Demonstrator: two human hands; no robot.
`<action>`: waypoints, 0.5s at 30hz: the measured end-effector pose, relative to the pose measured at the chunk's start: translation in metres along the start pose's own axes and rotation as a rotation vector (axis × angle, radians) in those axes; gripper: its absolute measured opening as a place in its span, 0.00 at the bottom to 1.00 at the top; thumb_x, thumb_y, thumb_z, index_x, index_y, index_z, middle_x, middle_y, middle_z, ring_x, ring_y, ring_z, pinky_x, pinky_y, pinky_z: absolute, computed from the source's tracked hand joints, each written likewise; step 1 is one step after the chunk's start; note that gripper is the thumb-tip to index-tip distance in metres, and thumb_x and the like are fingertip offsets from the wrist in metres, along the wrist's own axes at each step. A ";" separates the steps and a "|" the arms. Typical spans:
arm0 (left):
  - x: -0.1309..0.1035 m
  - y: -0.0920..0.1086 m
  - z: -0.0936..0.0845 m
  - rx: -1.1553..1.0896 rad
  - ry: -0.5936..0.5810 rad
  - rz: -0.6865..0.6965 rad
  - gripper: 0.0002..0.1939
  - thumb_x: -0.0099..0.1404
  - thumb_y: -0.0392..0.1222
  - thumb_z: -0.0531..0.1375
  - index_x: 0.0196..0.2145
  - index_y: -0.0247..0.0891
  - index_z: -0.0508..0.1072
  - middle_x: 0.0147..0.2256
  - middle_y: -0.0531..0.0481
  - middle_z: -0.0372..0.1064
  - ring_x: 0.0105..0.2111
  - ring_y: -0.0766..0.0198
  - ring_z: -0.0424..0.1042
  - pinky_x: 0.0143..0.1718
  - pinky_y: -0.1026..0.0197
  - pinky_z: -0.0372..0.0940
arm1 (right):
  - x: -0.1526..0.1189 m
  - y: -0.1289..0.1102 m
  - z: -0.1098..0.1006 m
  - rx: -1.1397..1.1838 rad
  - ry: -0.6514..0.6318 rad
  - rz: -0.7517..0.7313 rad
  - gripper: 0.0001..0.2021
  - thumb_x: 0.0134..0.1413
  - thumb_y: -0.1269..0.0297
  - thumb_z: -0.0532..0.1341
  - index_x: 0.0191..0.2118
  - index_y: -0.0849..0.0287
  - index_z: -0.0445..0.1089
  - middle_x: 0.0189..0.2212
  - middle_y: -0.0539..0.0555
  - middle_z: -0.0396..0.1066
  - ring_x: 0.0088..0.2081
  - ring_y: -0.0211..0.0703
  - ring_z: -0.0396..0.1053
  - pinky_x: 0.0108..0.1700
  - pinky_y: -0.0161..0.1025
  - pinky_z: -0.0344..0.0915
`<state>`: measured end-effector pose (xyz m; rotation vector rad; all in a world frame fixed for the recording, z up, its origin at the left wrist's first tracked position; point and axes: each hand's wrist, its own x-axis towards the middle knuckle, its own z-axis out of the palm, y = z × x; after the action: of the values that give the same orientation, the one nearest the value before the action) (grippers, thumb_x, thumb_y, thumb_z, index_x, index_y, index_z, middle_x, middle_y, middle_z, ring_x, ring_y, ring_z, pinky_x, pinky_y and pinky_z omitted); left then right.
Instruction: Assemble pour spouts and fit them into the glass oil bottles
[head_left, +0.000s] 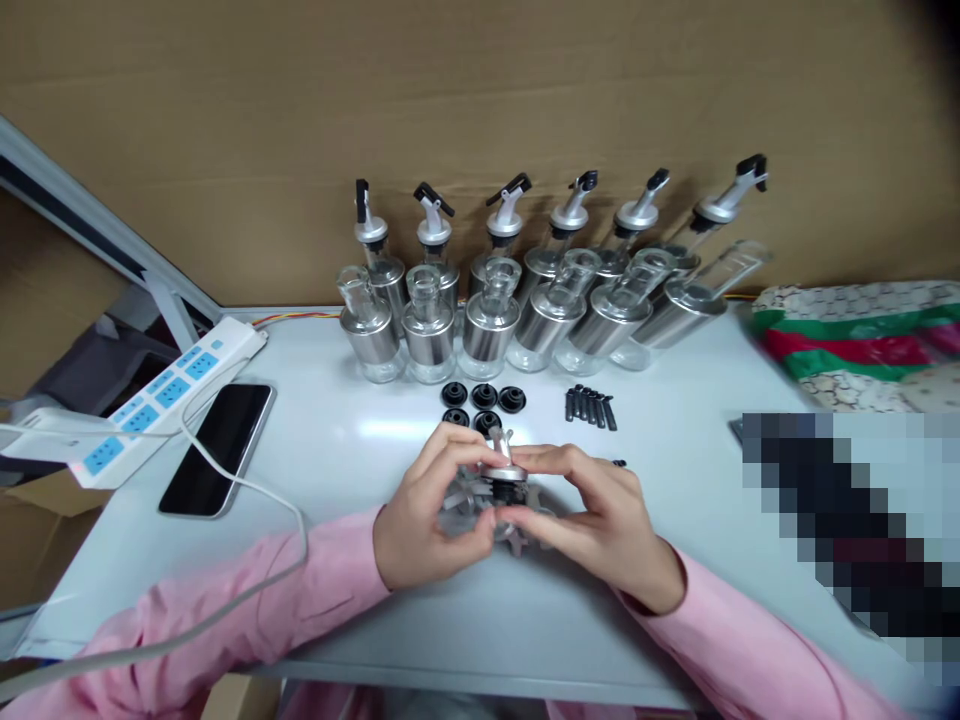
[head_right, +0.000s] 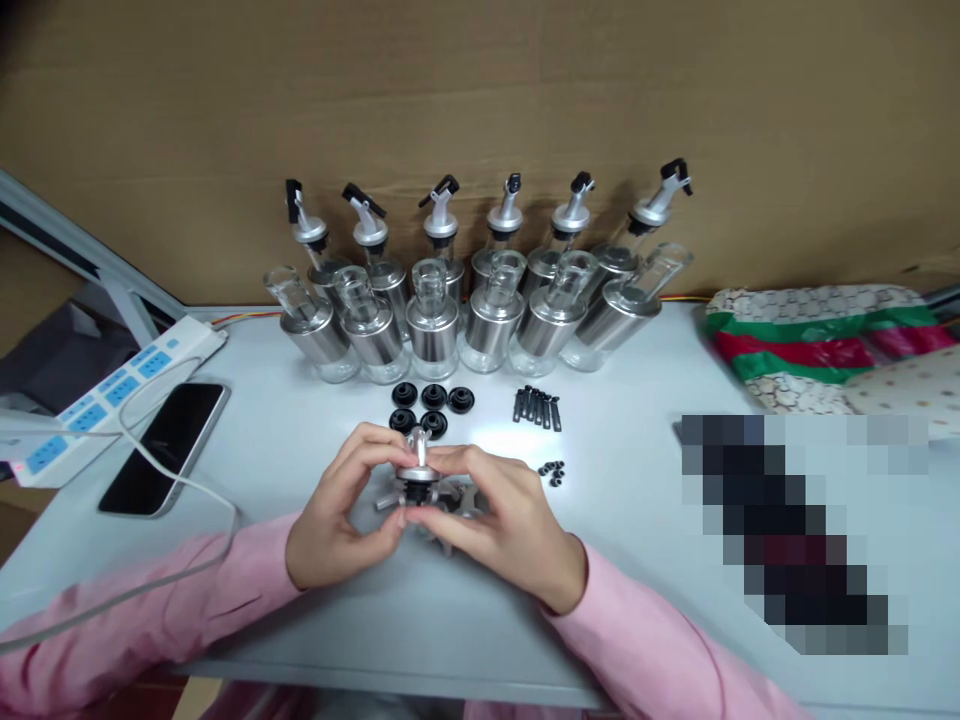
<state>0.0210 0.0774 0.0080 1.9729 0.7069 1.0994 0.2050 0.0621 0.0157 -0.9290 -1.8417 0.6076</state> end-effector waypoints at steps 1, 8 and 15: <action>0.000 0.001 -0.001 0.021 -0.011 0.008 0.20 0.56 0.30 0.58 0.47 0.40 0.63 0.41 0.46 0.59 0.42 0.60 0.63 0.42 0.58 0.65 | -0.001 0.000 0.000 -0.011 0.012 0.002 0.12 0.49 0.67 0.67 0.41 0.54 0.68 0.37 0.56 0.79 0.39 0.46 0.77 0.40 0.38 0.75; 0.001 -0.004 -0.003 0.071 -0.006 -0.030 0.16 0.62 0.39 0.62 0.47 0.42 0.67 0.41 0.47 0.61 0.42 0.61 0.66 0.44 0.59 0.67 | -0.001 0.002 -0.002 -0.068 -0.033 0.001 0.06 0.56 0.65 0.62 0.40 0.54 0.68 0.37 0.56 0.79 0.38 0.46 0.78 0.38 0.36 0.75; 0.003 -0.002 -0.003 0.055 0.056 0.032 0.11 0.63 0.37 0.60 0.44 0.42 0.70 0.39 0.48 0.62 0.39 0.64 0.69 0.41 0.61 0.69 | 0.014 0.015 -0.033 -0.411 -0.032 0.034 0.05 0.59 0.67 0.56 0.35 0.54 0.70 0.29 0.54 0.77 0.30 0.46 0.74 0.34 0.42 0.70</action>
<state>0.0198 0.0819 0.0083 2.0125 0.7444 1.1697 0.2363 0.0821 0.0260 -1.2246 -2.0232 0.2659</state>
